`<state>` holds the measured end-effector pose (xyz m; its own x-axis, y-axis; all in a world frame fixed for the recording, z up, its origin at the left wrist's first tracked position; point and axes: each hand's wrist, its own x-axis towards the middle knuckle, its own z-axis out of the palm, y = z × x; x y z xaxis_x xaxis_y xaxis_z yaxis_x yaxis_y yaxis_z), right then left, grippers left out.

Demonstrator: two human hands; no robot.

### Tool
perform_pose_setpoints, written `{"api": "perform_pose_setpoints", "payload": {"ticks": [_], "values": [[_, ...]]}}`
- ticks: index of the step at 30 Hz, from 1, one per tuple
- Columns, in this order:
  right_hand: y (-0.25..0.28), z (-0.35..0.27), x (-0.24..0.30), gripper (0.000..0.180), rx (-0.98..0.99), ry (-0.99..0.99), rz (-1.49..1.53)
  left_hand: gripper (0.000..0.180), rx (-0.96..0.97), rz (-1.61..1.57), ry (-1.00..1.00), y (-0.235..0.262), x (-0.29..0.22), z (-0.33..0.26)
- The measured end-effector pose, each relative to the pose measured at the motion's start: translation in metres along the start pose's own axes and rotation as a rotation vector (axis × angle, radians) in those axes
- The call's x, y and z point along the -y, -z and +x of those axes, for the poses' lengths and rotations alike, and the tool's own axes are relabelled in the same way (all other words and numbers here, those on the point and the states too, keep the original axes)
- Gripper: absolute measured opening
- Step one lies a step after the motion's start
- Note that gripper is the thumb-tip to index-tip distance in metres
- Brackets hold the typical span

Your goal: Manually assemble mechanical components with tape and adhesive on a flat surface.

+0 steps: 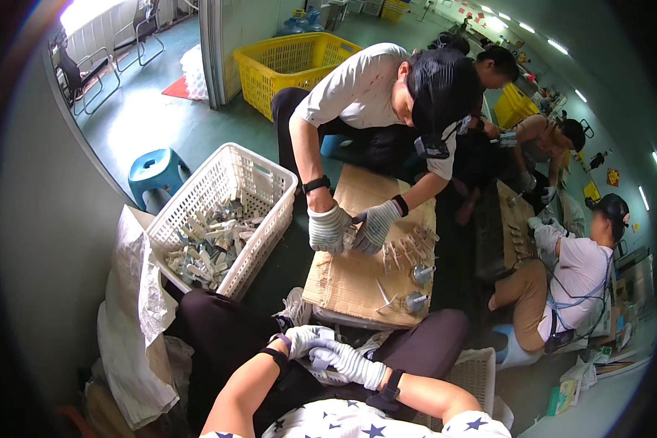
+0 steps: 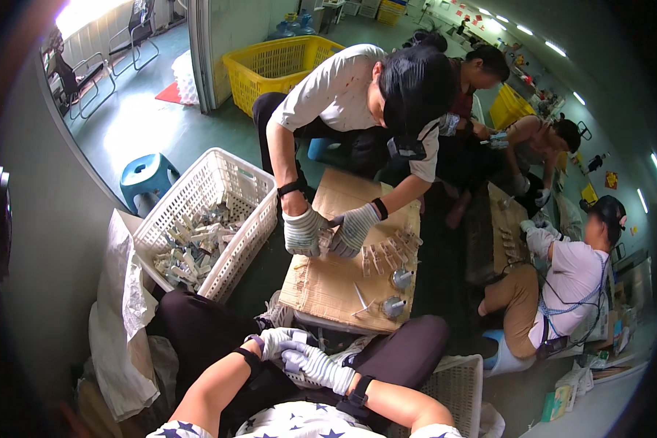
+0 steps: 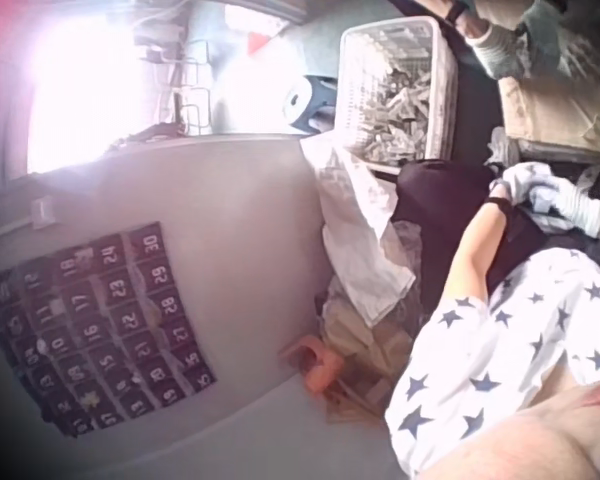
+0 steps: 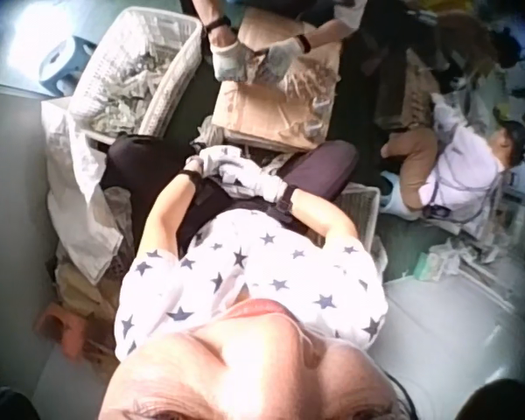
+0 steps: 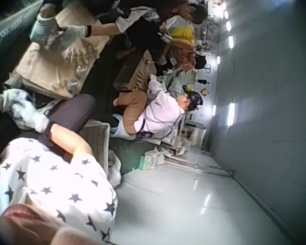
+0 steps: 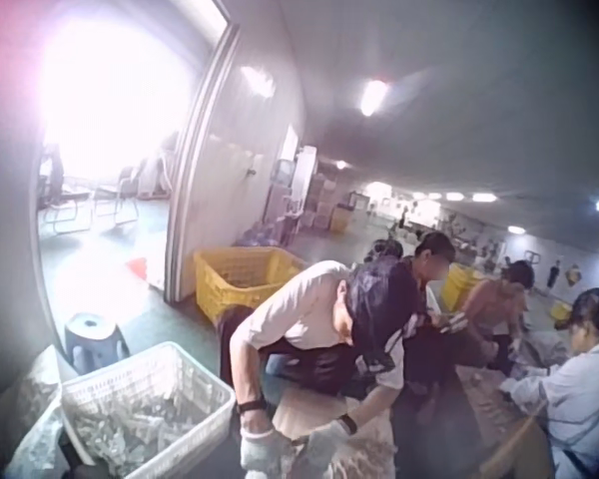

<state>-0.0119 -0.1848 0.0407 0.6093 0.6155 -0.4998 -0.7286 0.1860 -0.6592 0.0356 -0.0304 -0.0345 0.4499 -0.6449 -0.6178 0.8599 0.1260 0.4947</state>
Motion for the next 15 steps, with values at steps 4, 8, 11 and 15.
{"api": "perform_pose_setpoints", "payload": {"ticks": [4, 8, 11, 15], "values": [[0.004, -0.001, -0.004, 0.029, -0.016, 0.028, -0.148, 0.018, 0.039, 0.116, -0.009, -0.003, -0.001, -0.002], [0.009, 0.000, 0.000, 0.022, -0.095, 0.019, -0.172, 0.043, -0.001, 0.287, -0.094, -0.009, -0.008, -0.016], [0.010, -0.003, 0.005, 0.022, -0.081, -0.004, -0.093, 0.064, -0.068, 0.419, -0.171, -0.017, -0.017, -0.025], [0.015, -0.003, 0.010, 0.022, -0.083, 0.068, -0.221, 0.066, -0.196, 0.850, -0.214, -0.020, -0.026, -0.026]]}}
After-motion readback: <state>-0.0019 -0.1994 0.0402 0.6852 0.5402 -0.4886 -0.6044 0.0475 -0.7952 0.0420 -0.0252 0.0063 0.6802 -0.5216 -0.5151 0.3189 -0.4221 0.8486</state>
